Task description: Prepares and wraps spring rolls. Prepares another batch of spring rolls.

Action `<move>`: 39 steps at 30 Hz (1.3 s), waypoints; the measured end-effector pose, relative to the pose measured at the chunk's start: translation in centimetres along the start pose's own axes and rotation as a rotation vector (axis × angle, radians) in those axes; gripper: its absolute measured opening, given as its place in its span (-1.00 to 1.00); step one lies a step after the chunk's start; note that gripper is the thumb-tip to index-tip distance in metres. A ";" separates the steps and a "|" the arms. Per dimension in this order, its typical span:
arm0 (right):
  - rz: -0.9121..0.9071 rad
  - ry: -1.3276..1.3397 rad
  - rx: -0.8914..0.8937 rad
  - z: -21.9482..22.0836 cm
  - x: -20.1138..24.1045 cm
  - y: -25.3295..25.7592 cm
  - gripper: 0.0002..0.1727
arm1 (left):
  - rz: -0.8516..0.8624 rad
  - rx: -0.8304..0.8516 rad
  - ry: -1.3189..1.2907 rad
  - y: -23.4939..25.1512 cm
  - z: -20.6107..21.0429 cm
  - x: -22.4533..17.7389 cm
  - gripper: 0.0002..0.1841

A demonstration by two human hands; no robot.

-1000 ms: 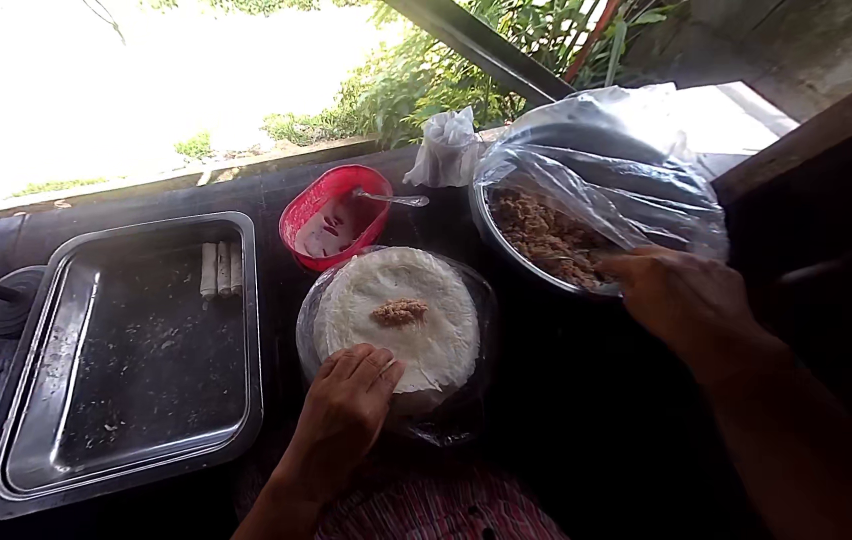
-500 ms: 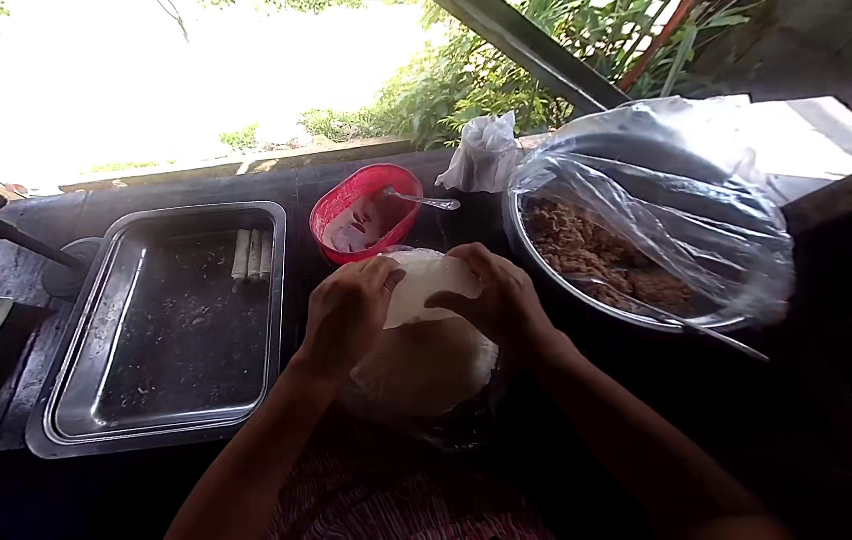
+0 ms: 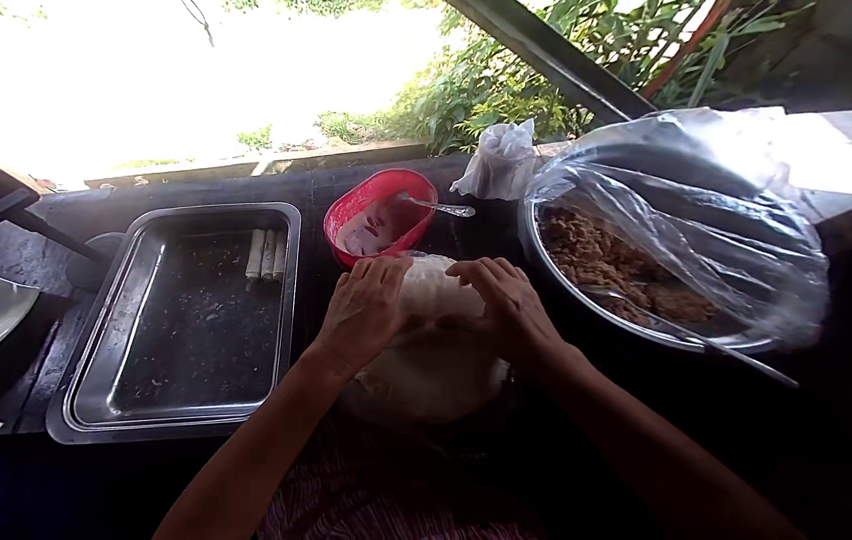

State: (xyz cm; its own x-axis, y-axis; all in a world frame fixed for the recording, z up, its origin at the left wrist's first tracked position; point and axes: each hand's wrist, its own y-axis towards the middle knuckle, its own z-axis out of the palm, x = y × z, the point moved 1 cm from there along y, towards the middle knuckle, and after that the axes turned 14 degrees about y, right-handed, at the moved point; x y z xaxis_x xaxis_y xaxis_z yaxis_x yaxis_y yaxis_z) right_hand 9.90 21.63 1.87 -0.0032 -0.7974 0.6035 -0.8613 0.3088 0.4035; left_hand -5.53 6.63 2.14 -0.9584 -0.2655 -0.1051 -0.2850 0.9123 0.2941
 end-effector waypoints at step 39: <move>-0.293 -0.083 -0.141 -1.6 -1.9 -8.1 -0.77 | 0.221 -0.164 -0.147 -2.7 1.2 -6.4 -0.82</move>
State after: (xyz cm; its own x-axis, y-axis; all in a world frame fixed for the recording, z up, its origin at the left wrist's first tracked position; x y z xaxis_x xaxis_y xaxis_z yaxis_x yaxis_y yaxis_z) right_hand 17.67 21.49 -1.39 0.1877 -0.9008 0.3916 -0.7532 0.1238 0.6460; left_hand 1.42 6.24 0.85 -0.9880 -0.0073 -0.1546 -0.0806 0.8770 0.4736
